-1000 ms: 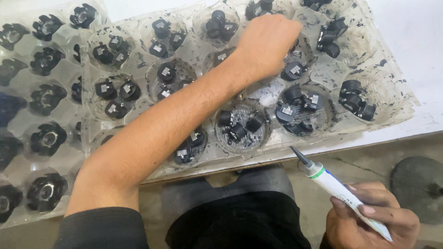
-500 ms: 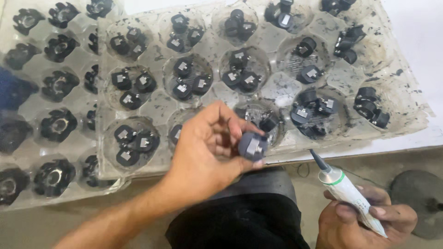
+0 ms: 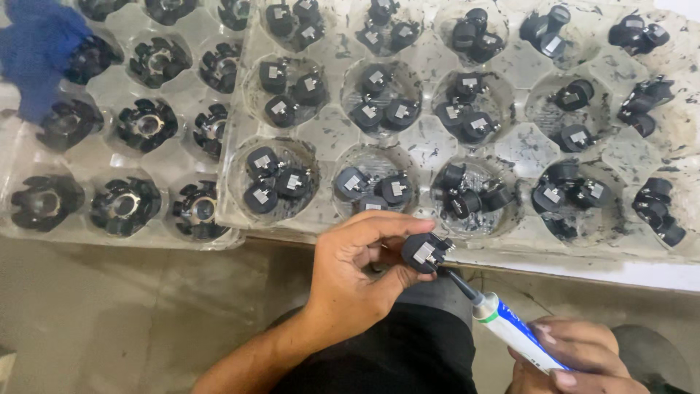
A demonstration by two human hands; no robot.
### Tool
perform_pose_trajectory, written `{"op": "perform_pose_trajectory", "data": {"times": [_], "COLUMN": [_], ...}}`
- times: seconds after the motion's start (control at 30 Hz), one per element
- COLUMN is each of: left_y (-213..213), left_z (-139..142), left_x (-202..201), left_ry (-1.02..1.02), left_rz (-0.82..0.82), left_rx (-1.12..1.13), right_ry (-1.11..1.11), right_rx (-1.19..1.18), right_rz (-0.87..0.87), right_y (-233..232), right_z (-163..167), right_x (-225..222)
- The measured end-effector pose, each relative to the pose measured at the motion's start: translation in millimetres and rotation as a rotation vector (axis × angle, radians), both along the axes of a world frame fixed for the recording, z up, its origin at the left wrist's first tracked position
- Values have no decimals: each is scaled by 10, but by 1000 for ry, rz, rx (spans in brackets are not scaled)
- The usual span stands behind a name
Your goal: The person sits at a workbench with trays of small black plastic components. They pick up one component at a time, squeeze adhesive from a tube onto it, and place it back into the tray, repeating this across many parts. Earlier they open a cardboard box and take out adhesive tubes, and at the end they wipe a tube with a blue cloth.
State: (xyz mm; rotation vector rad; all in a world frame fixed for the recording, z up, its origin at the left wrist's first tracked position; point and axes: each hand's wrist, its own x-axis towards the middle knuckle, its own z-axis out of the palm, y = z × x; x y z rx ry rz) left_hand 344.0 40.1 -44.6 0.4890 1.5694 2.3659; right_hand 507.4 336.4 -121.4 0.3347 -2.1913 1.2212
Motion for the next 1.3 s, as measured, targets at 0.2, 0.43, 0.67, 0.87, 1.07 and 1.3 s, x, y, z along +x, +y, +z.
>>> {"op": "perform_pose_trajectory", "data": {"times": [0.2, 0.43, 0.67, 0.87, 1.07, 1.3], "left_y": [-120, -181, -215, -196, -177, -92], "left_z": [-11, -16, -8, -38, -103, -197], "left_x": [14, 16, 32, 27, 72, 188], "left_ry": [-19, -31, -80, -103, -104, -211], "left_rz": [-31, -62, -87, -96, -83, -117], "left_rx": [9, -21, -21, 7, 34, 180], "right_ry": [-91, -194, -128, -198, -157, -165], "right_rx": [-56, 238, 274, 242, 236, 269], "right_rz": [164, 63, 154, 161, 206, 186], "right_y": [-146, -314, -302, -251, -210, -123], "right_z": [99, 383, 444, 460, 449, 414], "right_x": [-9, 33, -68, -43, -19, 56]}}
